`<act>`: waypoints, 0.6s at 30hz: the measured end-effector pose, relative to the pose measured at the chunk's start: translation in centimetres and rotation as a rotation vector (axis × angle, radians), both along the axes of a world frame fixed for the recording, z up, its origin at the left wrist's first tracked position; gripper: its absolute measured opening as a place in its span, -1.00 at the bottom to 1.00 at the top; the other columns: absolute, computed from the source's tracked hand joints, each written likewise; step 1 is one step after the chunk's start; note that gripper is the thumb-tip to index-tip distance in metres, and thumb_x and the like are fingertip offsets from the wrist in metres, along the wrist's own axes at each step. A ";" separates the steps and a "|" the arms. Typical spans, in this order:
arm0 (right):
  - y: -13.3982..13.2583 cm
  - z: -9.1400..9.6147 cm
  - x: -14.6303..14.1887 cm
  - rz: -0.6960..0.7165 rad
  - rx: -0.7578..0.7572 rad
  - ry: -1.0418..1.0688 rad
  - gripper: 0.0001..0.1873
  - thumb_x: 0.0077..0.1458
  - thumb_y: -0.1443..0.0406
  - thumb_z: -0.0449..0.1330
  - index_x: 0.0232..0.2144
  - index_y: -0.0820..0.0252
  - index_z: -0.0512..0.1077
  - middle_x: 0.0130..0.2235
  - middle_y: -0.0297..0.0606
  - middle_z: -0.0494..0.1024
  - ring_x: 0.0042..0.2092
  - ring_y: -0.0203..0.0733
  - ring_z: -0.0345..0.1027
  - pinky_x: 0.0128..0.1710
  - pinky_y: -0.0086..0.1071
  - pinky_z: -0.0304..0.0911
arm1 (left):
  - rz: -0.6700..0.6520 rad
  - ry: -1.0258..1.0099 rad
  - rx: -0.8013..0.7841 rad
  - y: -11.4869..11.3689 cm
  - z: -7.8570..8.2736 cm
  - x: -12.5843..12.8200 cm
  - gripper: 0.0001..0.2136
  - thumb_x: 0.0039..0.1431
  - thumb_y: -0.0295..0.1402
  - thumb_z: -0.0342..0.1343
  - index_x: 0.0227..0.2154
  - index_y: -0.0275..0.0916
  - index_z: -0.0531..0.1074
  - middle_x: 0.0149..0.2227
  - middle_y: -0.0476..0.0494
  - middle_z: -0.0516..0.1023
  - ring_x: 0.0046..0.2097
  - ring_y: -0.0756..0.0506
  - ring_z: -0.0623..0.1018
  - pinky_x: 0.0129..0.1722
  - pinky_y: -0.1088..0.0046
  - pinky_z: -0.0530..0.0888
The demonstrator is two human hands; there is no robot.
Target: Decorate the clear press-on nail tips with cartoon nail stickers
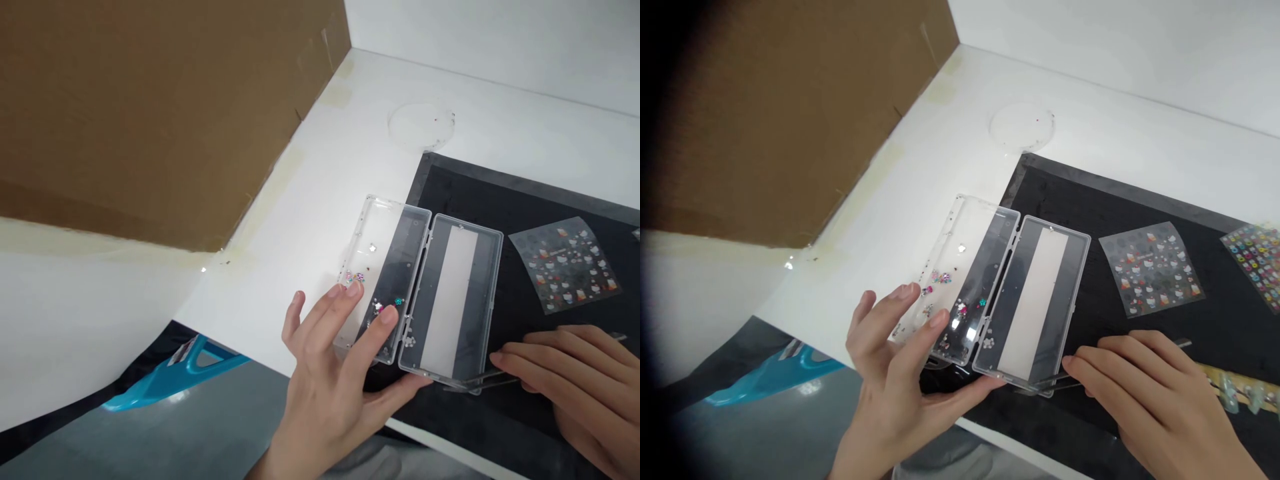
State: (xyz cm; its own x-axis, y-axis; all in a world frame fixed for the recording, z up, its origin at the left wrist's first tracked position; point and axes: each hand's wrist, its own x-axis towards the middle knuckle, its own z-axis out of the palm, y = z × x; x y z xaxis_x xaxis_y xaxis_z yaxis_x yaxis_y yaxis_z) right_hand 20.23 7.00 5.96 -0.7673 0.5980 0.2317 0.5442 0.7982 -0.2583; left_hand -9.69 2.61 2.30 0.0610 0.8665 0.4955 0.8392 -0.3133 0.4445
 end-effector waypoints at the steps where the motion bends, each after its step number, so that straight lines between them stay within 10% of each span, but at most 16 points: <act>1: -0.1 -0.1 0.1 -0.004 0.005 0.002 -0.59 0.50 0.49 -0.01 0.11 0.13 0.57 -0.06 -0.31 0.75 -0.06 -0.16 0.54 0.06 -0.19 0.30 | 0.001 0.003 -0.002 0.0 0.0 0.0 -0.59 0.51 -0.04 0.23 0.17 -0.26 0.47 0.27 -0.40 0.37 0.47 -0.22 0.33 0.66 0.03 0.03; 18: 0.1 0.2 0.3 -0.007 -0.003 -0.009 -0.57 0.47 0.50 0.03 0.12 0.09 0.59 -0.05 -0.32 0.75 -0.06 -0.14 0.57 0.05 -0.17 0.32 | 0.018 0.005 -0.032 -0.2 0.1 0.0 -0.58 0.47 -0.03 0.26 0.19 -0.19 0.48 0.29 -0.35 0.38 0.39 -0.32 0.44 0.68 0.03 0.03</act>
